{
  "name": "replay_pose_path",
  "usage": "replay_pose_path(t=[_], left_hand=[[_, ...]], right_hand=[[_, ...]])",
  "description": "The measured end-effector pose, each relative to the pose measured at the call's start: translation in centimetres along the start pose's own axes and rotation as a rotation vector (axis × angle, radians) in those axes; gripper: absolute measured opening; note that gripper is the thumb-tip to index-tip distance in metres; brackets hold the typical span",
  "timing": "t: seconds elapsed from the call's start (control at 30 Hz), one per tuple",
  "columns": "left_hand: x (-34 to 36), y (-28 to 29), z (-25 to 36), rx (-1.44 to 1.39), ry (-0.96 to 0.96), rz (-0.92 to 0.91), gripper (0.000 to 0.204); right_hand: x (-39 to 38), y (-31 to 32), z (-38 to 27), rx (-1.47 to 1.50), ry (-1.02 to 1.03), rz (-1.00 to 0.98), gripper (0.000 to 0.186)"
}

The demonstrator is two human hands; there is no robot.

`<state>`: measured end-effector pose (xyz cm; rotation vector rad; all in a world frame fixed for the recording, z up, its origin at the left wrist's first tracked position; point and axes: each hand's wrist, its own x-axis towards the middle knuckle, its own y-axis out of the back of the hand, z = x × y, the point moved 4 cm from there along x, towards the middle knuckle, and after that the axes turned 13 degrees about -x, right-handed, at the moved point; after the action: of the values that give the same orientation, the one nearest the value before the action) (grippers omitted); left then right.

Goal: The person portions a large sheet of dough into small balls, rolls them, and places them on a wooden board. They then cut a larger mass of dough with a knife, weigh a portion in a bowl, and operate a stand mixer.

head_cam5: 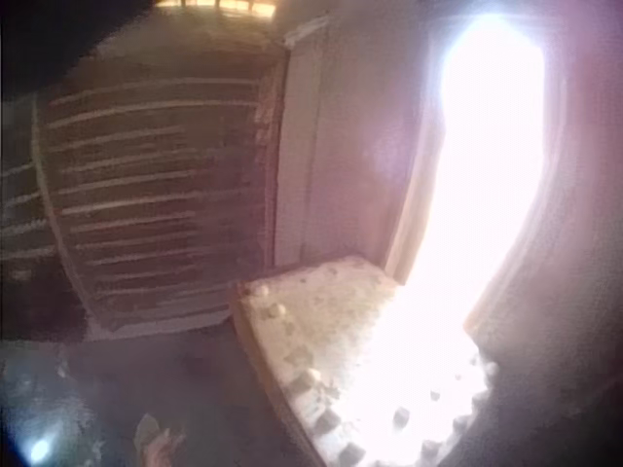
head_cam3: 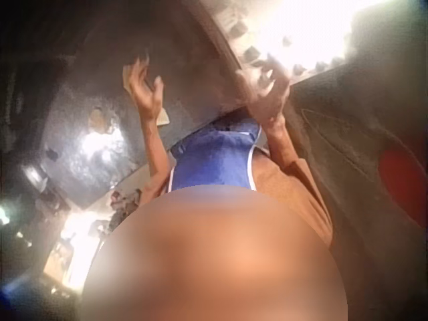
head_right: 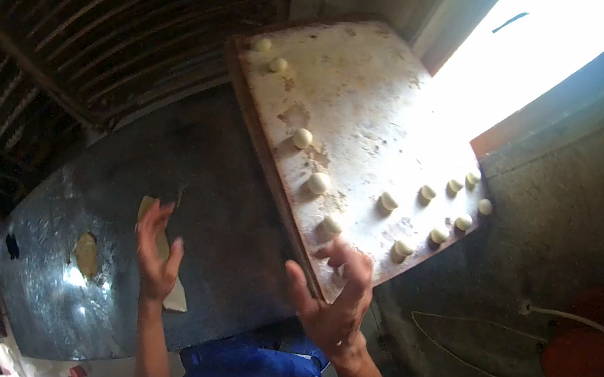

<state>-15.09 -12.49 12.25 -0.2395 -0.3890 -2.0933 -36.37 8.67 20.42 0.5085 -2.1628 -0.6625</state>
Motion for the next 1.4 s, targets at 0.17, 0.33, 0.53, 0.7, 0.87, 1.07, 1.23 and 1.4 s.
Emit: replay_pose_path(t=[0.17,0.33,0.53,0.7,0.87,1.07,1.23,1.4], left_hand=[[-20.1,12.6,-6.9,0.299,0.572,0.400,0.038],[-24.7,15.3,-7.0,0.315,0.623,0.439,0.033],[-16.8,14.6,-5.8,0.377,0.284,0.246,0.029],[-17.8,17.8,-9.0,0.474,0.245,0.437,0.031],[-19.7,18.8,-12.7,0.535,0.202,0.474,0.032],[-19.6,18.6,-13.1,0.585,0.203,0.455,0.034],[-19.4,18.7,-13.4,0.566,0.197,0.468,0.035],[-19.5,18.9,-13.0,0.581,0.176,0.478,0.036]], right_hand=[[-1.7,-2.9,-1.0,-0.045,0.131,-0.216,0.051],[10.7,-8.3,3.0,-0.308,0.342,-0.305,0.045],[14.8,-15.6,5.6,-0.366,0.249,-0.701,0.043],[-4.7,-15.7,-5.1,-0.144,0.607,-0.397,0.031],[-17.5,-20.7,0.8,-0.256,0.463,-0.737,0.024],[-21.0,-24.8,-1.8,-0.267,0.239,-0.730,0.030],[-17.5,-20.6,3.0,-0.010,0.037,-0.873,0.031],[-18.8,-22.6,-1.7,-0.307,0.375,-0.557,0.026]])
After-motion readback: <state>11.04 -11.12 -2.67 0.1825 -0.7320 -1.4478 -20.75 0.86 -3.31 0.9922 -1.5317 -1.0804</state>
